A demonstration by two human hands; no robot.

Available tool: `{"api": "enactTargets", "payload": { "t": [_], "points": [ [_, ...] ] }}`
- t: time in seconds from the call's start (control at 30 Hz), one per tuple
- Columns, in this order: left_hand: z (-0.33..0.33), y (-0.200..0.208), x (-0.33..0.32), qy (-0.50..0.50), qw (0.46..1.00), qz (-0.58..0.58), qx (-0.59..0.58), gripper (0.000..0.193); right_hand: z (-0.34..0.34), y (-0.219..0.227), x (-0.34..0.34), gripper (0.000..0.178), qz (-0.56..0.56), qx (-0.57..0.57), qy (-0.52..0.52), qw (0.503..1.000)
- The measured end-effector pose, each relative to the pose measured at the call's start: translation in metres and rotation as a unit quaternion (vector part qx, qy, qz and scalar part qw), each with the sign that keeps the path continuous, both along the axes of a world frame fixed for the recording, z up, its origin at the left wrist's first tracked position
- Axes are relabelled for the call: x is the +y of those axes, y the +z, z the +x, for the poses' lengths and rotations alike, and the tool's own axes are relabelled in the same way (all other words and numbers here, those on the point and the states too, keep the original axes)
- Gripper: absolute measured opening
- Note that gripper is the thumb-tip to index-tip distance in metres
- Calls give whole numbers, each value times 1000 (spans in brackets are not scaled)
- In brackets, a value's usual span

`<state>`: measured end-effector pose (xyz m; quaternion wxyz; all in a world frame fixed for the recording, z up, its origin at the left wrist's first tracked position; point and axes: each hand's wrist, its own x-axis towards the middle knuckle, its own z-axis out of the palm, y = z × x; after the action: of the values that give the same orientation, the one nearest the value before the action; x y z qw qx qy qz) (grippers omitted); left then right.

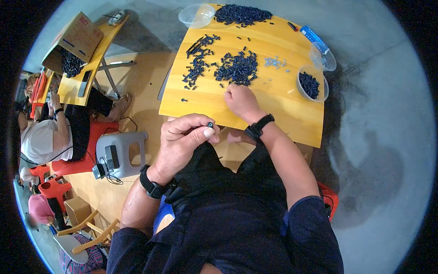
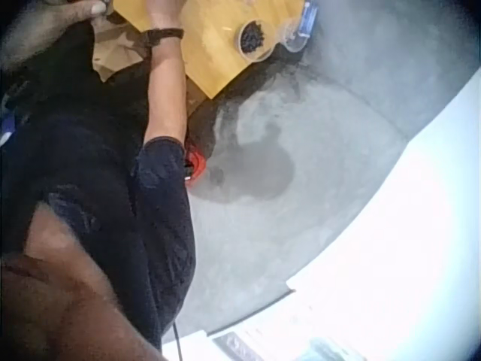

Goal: The person is assembling small plastic components, possibly inserts or connectors, by joining two separate parts together.

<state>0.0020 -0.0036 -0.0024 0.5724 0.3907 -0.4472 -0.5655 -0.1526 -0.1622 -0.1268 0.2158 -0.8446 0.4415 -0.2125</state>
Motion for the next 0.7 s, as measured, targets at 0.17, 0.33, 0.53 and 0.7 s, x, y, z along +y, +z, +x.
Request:
{"api": "enactTargets", "payload": {
  "t": [0.17, 0.33, 0.53, 0.7],
  "points": [
    [-1, -2, 1, 16, 996, 54, 65, 11, -12, 49, 29, 14, 401, -289, -64, 867],
    [-3, -5, 1, 16, 998, 57, 27, 13, -23, 103, 53, 14, 476, -467, -18, 745],
    [-3, -6, 3, 1, 999, 43, 13, 12, -23, 134, 77, 14, 521, -506, 58, 685],
    [-3, 2, 2, -27, 999, 28, 16, 12, -21, 136, 86, 15, 544, -506, 83, 664]
  ]
}}
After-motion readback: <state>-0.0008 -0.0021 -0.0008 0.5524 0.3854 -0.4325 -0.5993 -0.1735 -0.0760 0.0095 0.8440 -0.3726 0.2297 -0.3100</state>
